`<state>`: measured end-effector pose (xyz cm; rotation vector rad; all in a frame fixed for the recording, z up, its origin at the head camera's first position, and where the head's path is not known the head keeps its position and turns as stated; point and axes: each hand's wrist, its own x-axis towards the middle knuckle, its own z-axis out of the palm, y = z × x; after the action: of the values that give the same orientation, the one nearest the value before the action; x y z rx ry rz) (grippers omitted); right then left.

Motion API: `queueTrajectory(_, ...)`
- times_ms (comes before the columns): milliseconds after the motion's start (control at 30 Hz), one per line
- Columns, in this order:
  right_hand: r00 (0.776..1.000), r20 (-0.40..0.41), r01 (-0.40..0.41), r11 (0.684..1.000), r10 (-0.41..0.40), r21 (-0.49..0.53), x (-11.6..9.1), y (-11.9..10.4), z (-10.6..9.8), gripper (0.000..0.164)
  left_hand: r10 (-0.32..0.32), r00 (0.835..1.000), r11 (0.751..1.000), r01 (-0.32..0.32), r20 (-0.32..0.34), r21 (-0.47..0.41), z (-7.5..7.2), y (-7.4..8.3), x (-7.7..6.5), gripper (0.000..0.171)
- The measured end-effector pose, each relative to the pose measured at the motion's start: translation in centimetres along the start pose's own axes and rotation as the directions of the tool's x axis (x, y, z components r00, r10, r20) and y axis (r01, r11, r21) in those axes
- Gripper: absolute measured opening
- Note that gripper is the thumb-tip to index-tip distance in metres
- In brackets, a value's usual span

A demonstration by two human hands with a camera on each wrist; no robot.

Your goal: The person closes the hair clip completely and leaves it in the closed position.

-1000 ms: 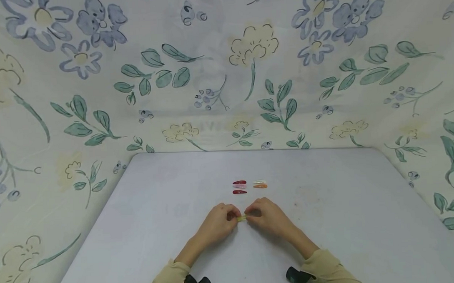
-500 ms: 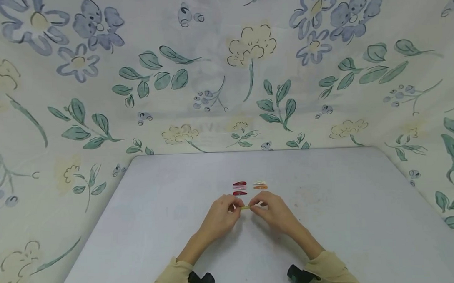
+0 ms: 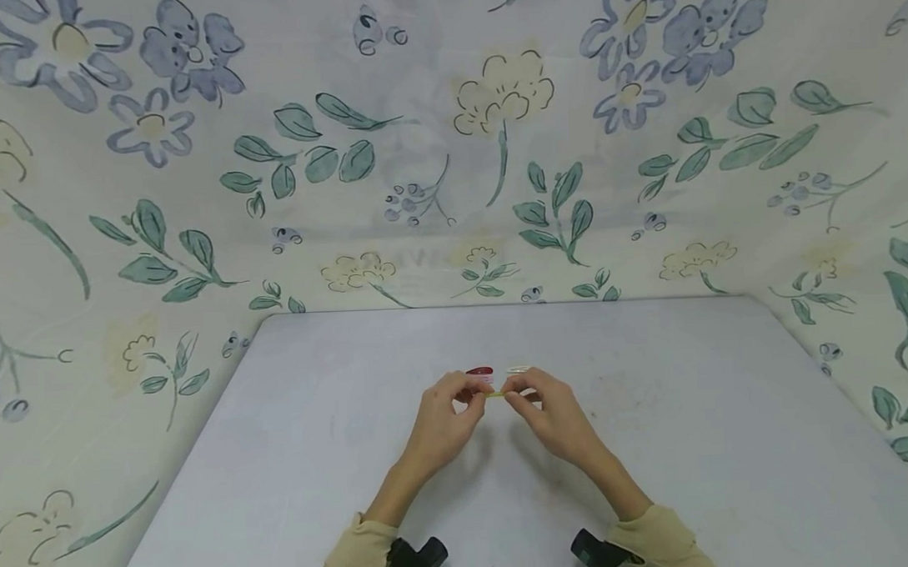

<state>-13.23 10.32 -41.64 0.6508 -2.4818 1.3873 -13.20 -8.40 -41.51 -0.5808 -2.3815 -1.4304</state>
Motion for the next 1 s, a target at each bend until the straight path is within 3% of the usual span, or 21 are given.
queueTrajectory(267,0.998,-0.066,-0.007,1.000,0.007,0.004,0.5,-0.6,-0.1,0.006,-0.002,0.999,0.998,0.000,-0.043,-0.055,0.1,0.6,0.8,0.011)
queueTrajectory(600,0.990,-0.140,-0.015,1.000,0.018,0.018,1.1,-0.3,-0.3,0.007,0.128,0.992,0.991,-0.128,-0.020,0.025,0.3,0.7,2.0,0.010)
queueTrajectory(1000,0.991,-0.134,-0.004,1.000,0.006,0.011,1.1,0.3,-0.2,0.009,0.102,0.995,0.995,-0.102,0.009,0.010,0.8,-0.2,2.3,0.008)
